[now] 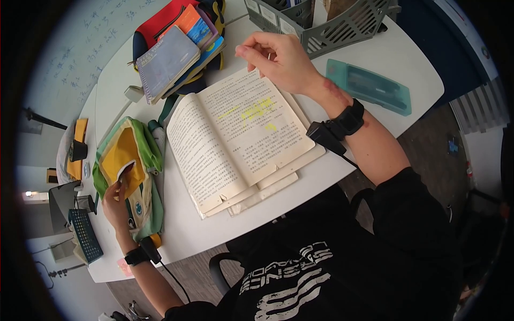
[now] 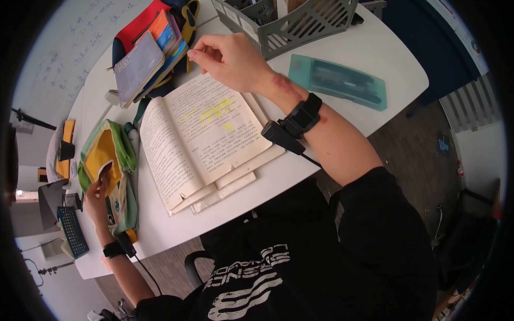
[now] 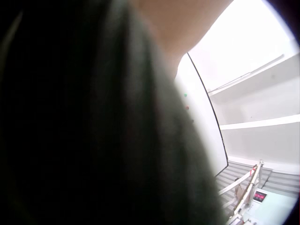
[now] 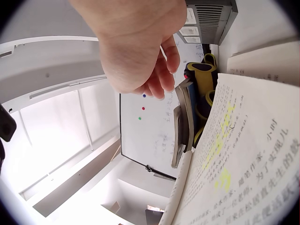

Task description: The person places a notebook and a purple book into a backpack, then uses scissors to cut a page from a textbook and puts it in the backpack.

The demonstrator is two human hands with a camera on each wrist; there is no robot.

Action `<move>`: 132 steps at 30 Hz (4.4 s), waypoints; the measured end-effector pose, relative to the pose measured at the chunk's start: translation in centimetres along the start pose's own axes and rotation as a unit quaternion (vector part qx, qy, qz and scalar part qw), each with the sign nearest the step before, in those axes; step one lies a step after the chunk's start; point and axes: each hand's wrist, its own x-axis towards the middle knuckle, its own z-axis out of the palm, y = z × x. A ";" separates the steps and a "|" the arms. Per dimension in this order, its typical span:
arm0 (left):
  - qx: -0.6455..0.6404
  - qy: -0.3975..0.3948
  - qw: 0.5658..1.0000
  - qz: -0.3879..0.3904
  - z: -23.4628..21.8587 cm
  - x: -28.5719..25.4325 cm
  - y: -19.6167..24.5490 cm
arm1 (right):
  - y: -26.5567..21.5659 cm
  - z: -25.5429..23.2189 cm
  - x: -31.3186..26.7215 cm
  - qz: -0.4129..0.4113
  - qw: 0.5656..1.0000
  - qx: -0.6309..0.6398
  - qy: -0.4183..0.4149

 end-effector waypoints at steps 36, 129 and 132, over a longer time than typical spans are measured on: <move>0.197 -0.053 0.973 0.106 -0.3 -0.9 1.5 | -0.2 0.0 0.0 -0.008 1.000 -0.019 0.007; -0.250 -0.035 0.949 -0.187 -4.6 -3.0 -6.3 | 0.4 0.2 -0.3 0.055 0.998 -0.011 -0.028; -0.453 -0.024 0.858 -0.240 -4.6 -3.0 -6.6 | 0.2 0.4 -0.3 0.052 0.998 -0.010 -0.021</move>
